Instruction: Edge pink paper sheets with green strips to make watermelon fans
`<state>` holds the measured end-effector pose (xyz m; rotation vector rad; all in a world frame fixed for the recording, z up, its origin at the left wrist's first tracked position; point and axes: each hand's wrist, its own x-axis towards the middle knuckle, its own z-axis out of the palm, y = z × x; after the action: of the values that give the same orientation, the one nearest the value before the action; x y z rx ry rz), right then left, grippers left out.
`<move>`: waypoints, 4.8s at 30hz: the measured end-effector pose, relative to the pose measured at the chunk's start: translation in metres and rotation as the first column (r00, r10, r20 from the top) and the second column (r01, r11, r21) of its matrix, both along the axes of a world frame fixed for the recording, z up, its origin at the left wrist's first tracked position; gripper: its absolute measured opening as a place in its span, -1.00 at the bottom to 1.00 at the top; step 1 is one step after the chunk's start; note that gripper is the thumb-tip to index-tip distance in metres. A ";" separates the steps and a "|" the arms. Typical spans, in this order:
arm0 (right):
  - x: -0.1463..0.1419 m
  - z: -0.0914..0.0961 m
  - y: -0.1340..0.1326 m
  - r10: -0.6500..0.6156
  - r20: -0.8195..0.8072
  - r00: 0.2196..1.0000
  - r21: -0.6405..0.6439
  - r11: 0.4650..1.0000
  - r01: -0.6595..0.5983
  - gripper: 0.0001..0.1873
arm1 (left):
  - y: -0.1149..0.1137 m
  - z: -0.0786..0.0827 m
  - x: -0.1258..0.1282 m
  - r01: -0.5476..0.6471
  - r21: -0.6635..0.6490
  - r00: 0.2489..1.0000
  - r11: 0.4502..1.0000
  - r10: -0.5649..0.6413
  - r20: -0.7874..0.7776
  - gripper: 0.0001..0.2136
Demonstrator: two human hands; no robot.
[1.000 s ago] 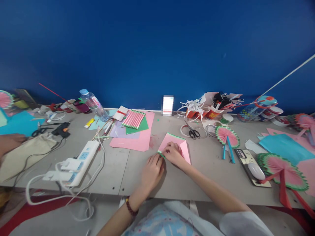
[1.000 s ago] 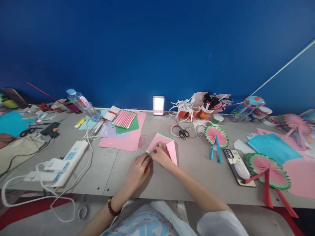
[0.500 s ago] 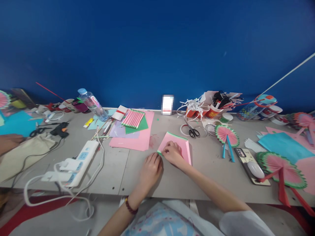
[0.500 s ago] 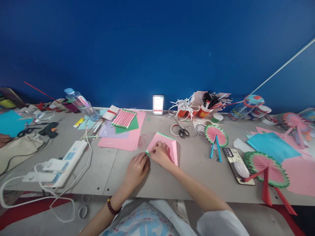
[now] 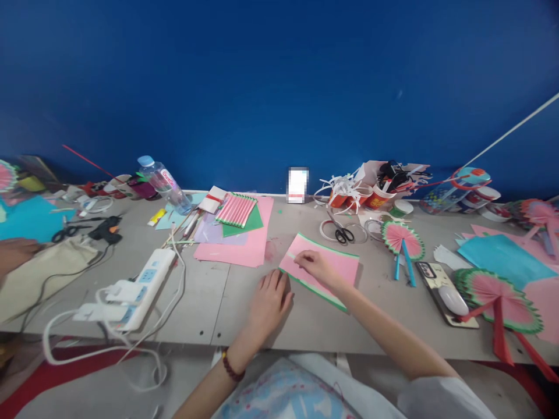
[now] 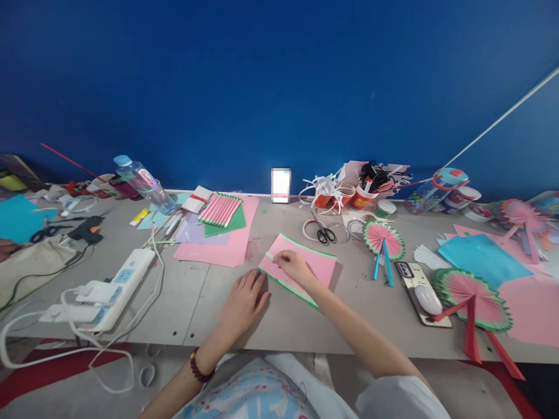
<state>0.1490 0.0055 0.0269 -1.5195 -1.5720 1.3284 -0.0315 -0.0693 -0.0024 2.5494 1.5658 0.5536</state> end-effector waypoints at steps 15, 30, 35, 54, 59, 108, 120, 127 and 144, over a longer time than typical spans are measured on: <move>0.020 0.000 -0.026 -0.242 -0.415 0.877 -0.339 0.936 0.098 -0.70 | 0.043 0.006 0.009 0.058 -0.064 0.992 0.996 -0.064 -0.105 -0.52; 0.035 -0.011 0.016 -0.031 -0.205 0.978 -0.184 0.983 -0.007 -0.71 | 0.072 0.004 0.007 0.214 -0.094 0.977 0.972 -0.213 0.019 -0.54; 0.027 -0.020 0.018 0.005 -0.159 0.987 -0.182 0.983 -0.034 -0.77 | 0.049 0.003 0.011 0.296 -0.120 0.955 0.948 -0.294 0.033 -0.90; 0.013 -0.019 0.024 0.002 0.196 0.981 -0.037 0.999 0.005 -0.80 | 0.002 0.009 0.023 0.186 -0.041 0.980 0.982 -0.188 -0.070 -0.66; 0.009 -0.012 0.023 0.006 0.272 0.962 -0.018 1.000 -0.001 -0.79 | 0.002 0.011 0.023 0.182 -0.056 0.979 0.982 -0.187 -0.079 -0.66; 0.024 -0.012 0.033 0.076 0.337 0.938 0.114 0.986 -0.120 -0.85 | 0.004 0.007 0.034 0.107 -0.075 0.992 0.991 -0.111 -0.054 -0.71; 0.020 -0.018 0.033 0.002 0.457 0.889 0.200 0.974 -0.105 -0.84 | 0.002 0.006 0.035 0.101 -0.034 0.992 0.994 -0.103 -0.076 -0.74; 0.017 -0.016 0.032 -0.015 0.471 0.882 0.192 0.978 -0.086 -0.88 | 0.002 0.001 0.036 0.088 -0.048 0.993 0.995 -0.092 -0.071 -0.68; 0.024 -0.027 0.003 0.019 0.581 0.814 0.464 0.813 -0.351 -0.75 | 0.002 0.006 0.036 0.092 -0.062 0.995 0.994 -0.095 -0.042 -0.72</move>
<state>0.1731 0.0087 -0.0001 -1.4404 -2.2809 0.4115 0.0041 -0.0677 0.0035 2.5917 1.4442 0.4361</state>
